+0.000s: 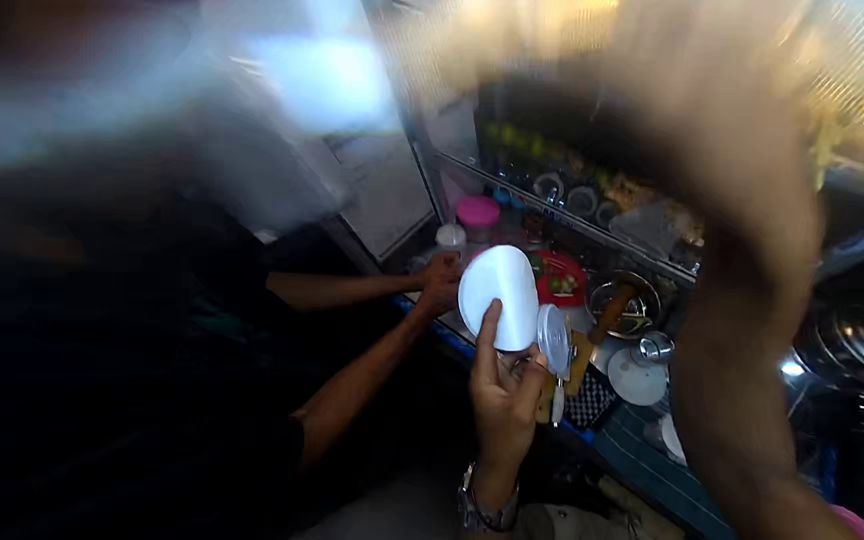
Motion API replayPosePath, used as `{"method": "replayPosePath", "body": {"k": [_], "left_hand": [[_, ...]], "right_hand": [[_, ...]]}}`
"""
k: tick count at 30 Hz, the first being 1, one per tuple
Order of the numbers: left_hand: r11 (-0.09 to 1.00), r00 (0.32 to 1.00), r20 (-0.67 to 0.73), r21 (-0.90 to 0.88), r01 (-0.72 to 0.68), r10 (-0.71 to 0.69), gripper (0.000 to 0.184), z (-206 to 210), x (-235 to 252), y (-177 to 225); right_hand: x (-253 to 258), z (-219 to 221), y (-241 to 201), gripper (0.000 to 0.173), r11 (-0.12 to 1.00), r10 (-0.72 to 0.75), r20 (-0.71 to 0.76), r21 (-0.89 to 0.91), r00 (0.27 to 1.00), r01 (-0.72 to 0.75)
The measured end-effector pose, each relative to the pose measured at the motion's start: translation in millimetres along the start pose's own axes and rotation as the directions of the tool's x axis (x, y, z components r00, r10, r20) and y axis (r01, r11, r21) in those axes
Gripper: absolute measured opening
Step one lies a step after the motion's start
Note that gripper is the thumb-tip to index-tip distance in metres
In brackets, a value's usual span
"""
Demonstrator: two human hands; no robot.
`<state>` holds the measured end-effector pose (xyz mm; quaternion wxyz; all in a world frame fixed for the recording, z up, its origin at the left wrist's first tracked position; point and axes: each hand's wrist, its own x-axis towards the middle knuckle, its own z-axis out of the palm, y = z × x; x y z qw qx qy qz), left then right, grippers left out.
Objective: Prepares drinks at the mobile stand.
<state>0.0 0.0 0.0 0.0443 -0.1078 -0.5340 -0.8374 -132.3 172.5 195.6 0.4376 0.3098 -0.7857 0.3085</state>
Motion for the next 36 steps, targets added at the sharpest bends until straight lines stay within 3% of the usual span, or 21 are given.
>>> {"method": "replayPosePath", "body": {"k": [1, 2, 4, 8, 13, 15, 18, 20, 24, 29, 36], "left_hand": [[1.0, 1.0, -0.001, 0.01, 0.004, -0.004, 0.078, 0, -2, -1], [1.0, 1.0, -0.002, 0.018, 0.014, -0.014, 0.079, 1, -4, -2], [0.999, 0.999, 0.008, 0.032, 0.039, -0.039, 0.081, 2, -9, -3], [0.994, 0.993, 0.043, 0.022, 0.108, -0.109, 0.083, 10, -15, -9], [0.979, 0.974, 0.103, 0.002, 0.202, -0.201, 0.083, 28, -24, -23], [0.962, 0.963, 0.101, 0.14, 0.236, -0.251, 0.078, 29, -26, -28], [0.832, 0.952, 0.05, 0.502, 0.237, -0.302, 0.051, 14, -24, -43], [0.755, 0.952, -0.022, 0.605, 0.255, -0.304, 0.039, 1, -22, -59], [0.763, 0.943, -0.08, 0.568, 0.309, -0.322, 0.029, -23, -22, -87], [0.822, 0.941, -0.091, 0.463, 0.331, -0.327, 0.029, -40, -22, -116], [0.885, 0.949, -0.136, 0.343, 0.314, -0.284, 0.049, -74, -22, -157]], "right_hand": [[-41, -11, -43, 0.044, 0.941, 0.324, 0.264, 0.014, 0.909, -0.339], [-84, -12, -61, 0.066, 0.854, 0.452, 0.405, 0.063, 0.795, -0.517], [-162, -7, -59, 0.092, 0.724, 0.517, 0.556, 0.122, 0.651, -0.679], [-234, -12, -62, 0.093, 0.474, 0.64, 0.607, 0.17, 0.471, -0.864], [-263, -20, -70, 0.08, 0.399, 0.719, 0.523, 0.229, 0.457, -0.888], [-276, -28, -68, 0.079, 0.381, 0.77, 0.476, 0.192, 0.425, -0.904], [-302, -44, -60, 0.081, 0.259, 0.863, 0.412, 0.136, 0.293, -0.956], [-316, -52, -55, 0.082, 0.181, 0.895, 0.39, 0.131, 0.218, -0.975], [-331, -56, -53, 0.083, 0.131, 0.909, 0.381, 0.132, 0.172, -0.983], [-340, -45, -51, 0.083, 0.108, 0.9, 0.412, 0.111, 0.144, -0.988], [-357, -26, -51, 0.083, 0.084, 0.883, 0.46, 0.038, 0.092, -0.996]]}}
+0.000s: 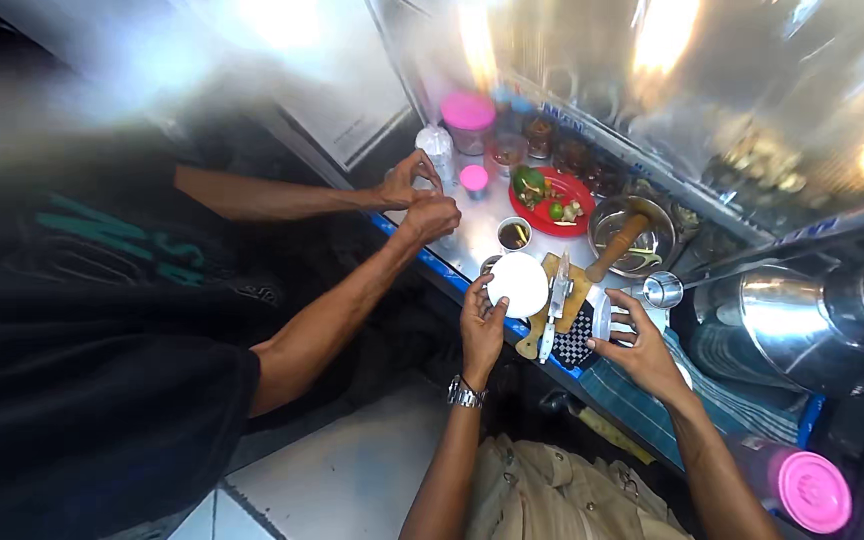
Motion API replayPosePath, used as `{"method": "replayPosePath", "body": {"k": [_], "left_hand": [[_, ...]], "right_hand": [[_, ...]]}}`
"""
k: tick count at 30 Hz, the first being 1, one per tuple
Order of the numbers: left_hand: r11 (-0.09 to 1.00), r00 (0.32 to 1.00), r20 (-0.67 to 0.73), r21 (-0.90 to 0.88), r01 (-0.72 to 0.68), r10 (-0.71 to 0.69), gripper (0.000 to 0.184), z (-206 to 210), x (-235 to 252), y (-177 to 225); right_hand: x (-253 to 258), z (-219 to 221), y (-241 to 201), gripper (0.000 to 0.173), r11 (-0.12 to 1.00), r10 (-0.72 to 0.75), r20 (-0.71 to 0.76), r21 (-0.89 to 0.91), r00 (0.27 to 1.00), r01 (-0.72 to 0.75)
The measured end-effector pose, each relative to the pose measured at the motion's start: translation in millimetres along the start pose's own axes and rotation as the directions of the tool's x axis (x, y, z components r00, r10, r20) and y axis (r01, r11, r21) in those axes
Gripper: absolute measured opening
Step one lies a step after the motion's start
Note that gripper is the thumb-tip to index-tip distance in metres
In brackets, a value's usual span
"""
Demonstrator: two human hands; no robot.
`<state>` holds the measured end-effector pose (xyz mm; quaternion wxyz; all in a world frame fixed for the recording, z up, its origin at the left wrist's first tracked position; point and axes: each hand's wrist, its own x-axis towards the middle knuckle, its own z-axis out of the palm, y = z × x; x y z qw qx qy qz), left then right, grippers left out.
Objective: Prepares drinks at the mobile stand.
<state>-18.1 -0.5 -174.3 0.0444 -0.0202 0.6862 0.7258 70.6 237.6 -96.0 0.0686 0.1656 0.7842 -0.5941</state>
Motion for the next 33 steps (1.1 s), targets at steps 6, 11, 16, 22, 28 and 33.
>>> {"method": "replayPosePath", "body": {"k": [6, 11, 16, 22, 28, 33], "left_hand": [[0.993, 0.991, -0.088, 0.05, 0.108, -0.104, 0.059, -22, 23, -42], [0.964, 0.955, -0.215, 0.126, 0.233, -0.203, 0.062, -30, 37, -62], [0.953, 0.945, -0.211, 0.122, 0.279, -0.25, 0.067, -31, 42, -63], [0.954, 0.942, -0.218, 0.101, 0.283, -0.256, 0.068, -31, 47, -71], [0.95, 0.938, -0.2, 0.079, 0.303, -0.283, 0.068, -29, 50, -67], [0.946, 0.941, -0.162, 0.083, 0.313, -0.297, 0.068, -29, 53, -67]], "right_hand": [[9, 13, 15, 0.084, 0.997, 0.05, 0.043, -0.066, 0.998, -0.047], [21, 30, 20, 0.084, 0.99, 0.1, 0.086, -0.11, 0.991, -0.091], [41, 53, 23, 0.081, 0.981, 0.065, 0.099, -0.186, 0.993, -0.045], [77, 77, 14, 0.082, 0.922, 0.012, 0.104, -0.386, 0.995, 0.03], [100, 99, 12, 0.083, 0.801, -0.09, 0.095, -0.585, 0.991, 0.129], [116, 114, 9, 0.073, 0.721, -0.139, 0.099, -0.671, 0.985, 0.17]]}}
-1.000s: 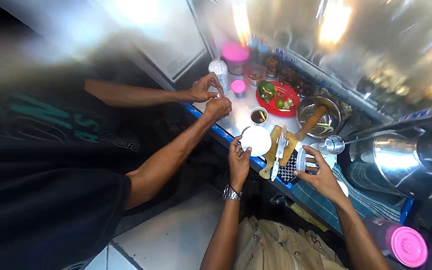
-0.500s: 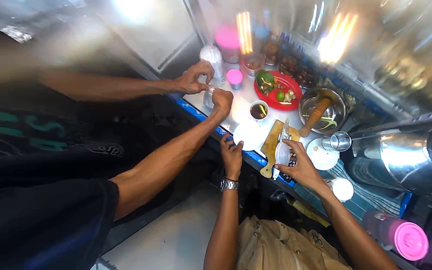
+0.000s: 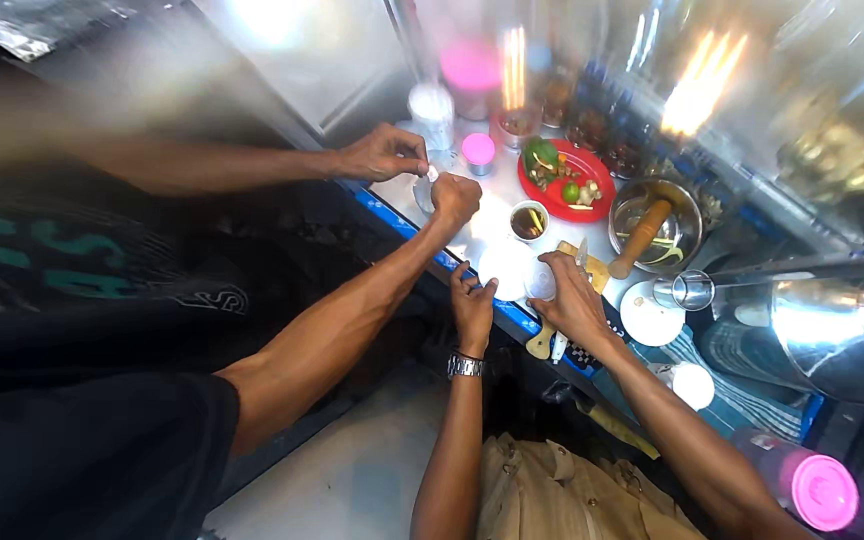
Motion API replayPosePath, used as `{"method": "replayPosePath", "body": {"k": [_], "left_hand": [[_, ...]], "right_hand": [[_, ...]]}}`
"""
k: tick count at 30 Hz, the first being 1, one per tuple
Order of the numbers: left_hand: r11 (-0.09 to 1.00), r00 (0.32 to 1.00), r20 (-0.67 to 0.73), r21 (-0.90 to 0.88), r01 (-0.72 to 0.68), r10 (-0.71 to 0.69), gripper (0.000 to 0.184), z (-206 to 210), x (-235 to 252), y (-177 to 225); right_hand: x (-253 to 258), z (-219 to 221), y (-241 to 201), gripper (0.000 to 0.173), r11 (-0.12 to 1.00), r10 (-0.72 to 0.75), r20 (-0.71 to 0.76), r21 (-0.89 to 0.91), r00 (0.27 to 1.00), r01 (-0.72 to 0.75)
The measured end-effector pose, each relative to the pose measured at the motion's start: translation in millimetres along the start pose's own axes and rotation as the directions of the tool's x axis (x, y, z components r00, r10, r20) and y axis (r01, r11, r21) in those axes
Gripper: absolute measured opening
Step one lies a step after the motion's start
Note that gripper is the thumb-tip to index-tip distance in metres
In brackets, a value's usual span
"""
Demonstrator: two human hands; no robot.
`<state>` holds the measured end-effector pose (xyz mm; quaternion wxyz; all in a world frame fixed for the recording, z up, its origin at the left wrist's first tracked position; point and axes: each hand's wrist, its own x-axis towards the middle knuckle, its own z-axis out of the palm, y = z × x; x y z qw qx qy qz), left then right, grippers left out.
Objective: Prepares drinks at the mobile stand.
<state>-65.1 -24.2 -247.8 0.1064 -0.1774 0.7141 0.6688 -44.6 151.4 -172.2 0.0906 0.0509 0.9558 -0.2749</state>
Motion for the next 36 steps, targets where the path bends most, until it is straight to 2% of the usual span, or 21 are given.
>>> {"method": "replayPosePath", "body": {"k": [3, 6, 12, 18, 29, 31, 34, 36], "left_hand": [[0.999, 1.0, 0.009, -0.038, 0.014, -0.013, 0.064, -3, 1, 0], [0.995, 0.999, 0.014, -0.089, 0.034, -0.033, 0.057, -6, 4, -2], [0.994, 0.998, 0.037, -0.095, 0.053, -0.05, 0.058, -7, 6, 0], [0.984, 0.994, 0.05, -0.147, 0.101, -0.094, 0.059, -5, 8, -1], [0.986, 0.994, 0.07, -0.138, 0.097, -0.088, 0.061, -9, 12, -1], [0.983, 0.993, 0.074, -0.149, 0.103, -0.093, 0.059, -9, 12, -2], [0.982, 0.991, 0.061, -0.145, 0.123, -0.116, 0.047, -11, 12, -2], [0.997, 0.998, 0.034, -0.053, 0.052, -0.05, 0.045, -14, 16, -9]], "right_hand": [[9, 2, -9, 0.058, 0.998, -0.032, 0.003, -0.058, 0.999, 0.033], [19, 6, -16, 0.052, 0.99, -0.083, 0.013, -0.112, 0.996, 0.084], [25, 14, -29, 0.056, 0.982, -0.126, 0.023, -0.139, 0.992, 0.128], [27, 19, -31, 0.056, 0.982, -0.111, 0.014, -0.155, 0.994, 0.111], [30, 18, -34, 0.057, 0.988, -0.101, 0.01, -0.12, 0.995, 0.101], [31, 20, -34, 0.057, 0.987, -0.108, 0.009, -0.116, 0.994, 0.108], [33, 24, -32, 0.057, 0.987, -0.107, 0.014, -0.119, 0.994, 0.108], [35, 27, -31, 0.056, 0.988, -0.1, 0.018, -0.117, 0.995, 0.102]]}}
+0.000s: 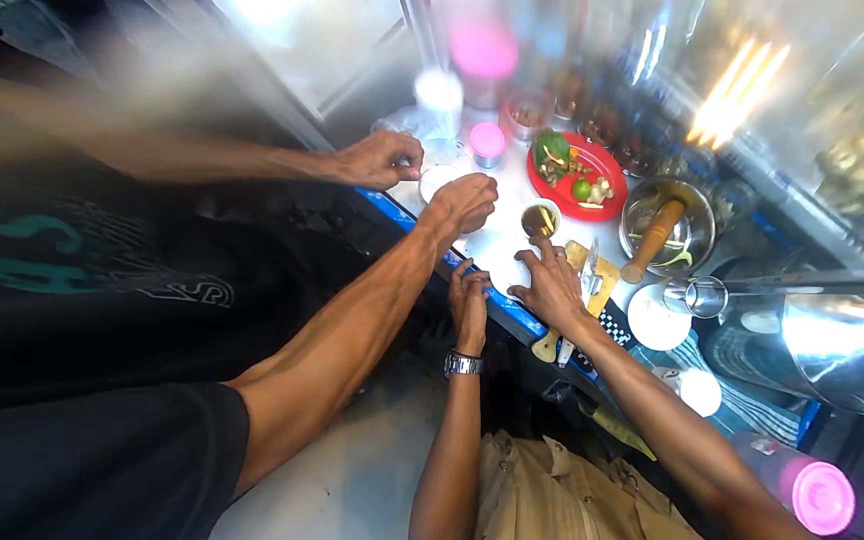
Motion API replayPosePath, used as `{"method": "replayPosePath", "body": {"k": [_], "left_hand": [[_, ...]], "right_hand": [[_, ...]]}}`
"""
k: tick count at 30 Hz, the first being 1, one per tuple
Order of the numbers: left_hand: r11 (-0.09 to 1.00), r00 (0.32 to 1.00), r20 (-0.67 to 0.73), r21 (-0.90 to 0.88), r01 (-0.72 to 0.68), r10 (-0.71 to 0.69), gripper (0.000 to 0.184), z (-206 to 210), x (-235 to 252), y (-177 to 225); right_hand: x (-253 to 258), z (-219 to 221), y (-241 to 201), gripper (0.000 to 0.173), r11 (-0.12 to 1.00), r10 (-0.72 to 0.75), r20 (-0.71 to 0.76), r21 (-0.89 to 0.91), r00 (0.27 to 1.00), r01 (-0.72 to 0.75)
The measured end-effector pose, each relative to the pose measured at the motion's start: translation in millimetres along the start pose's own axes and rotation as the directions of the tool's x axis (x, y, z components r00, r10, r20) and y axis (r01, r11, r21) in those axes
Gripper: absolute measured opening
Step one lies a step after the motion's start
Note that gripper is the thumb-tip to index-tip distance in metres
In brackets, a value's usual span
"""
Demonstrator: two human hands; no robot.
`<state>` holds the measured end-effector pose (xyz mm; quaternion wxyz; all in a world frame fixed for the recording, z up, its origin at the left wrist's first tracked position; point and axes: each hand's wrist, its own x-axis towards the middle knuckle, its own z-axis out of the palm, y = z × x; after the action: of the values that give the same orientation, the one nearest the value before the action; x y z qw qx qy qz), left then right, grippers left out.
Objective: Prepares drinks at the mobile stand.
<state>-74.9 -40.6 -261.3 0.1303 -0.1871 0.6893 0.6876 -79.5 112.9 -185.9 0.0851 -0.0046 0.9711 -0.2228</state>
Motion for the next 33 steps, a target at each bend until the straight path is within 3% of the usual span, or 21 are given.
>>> {"method": "replayPosePath", "body": {"k": [2, 5, 9, 19, 27, 32, 33], "left_hand": [[0.977, 0.99, 0.06, 0.161, -0.138, 0.13, 0.051, -6, 9, -11], [0.904, 0.934, 0.279, 0.301, -0.305, 0.222, 0.079, -5, 22, -21], [0.852, 0.905, 0.348, 0.368, -0.372, 0.244, 0.098, 10, 23, -25], [0.837, 0.892, 0.273, 0.328, -0.439, 0.361, 0.087, 20, 24, -45], [0.856, 0.915, 0.272, 0.347, -0.382, 0.298, 0.082, 17, 19, -42], [0.886, 0.898, 0.31, 0.245, -0.392, 0.312, 0.101, 12, 20, -35], [0.903, 0.901, 0.311, 0.21, -0.374, 0.301, 0.097, 7, 20, -33]], "right_hand": [[1, 4, 3, 0.055, 1.0, 0.002, 0.001, -0.01, 1.0, -0.002], [5, 8, 7, 0.05, 0.999, 0.012, 0.018, -0.044, 1.0, -0.012], [7, 8, 7, 0.046, 0.999, 0.035, 0.051, -0.036, 0.998, -0.034], [6, 5, 11, 0.046, 0.999, 0.031, 0.073, -0.023, 0.997, -0.029], [4, 5, 9, 0.046, 1.0, 0.007, 0.086, 0.006, 0.996, -0.007], [5, 6, 10, 0.046, 1.0, 0.009, 0.094, 0.006, 0.996, -0.009], [5, 6, 10, 0.045, 1.0, 0.011, 0.092, 0.011, 0.996, -0.012]]}}
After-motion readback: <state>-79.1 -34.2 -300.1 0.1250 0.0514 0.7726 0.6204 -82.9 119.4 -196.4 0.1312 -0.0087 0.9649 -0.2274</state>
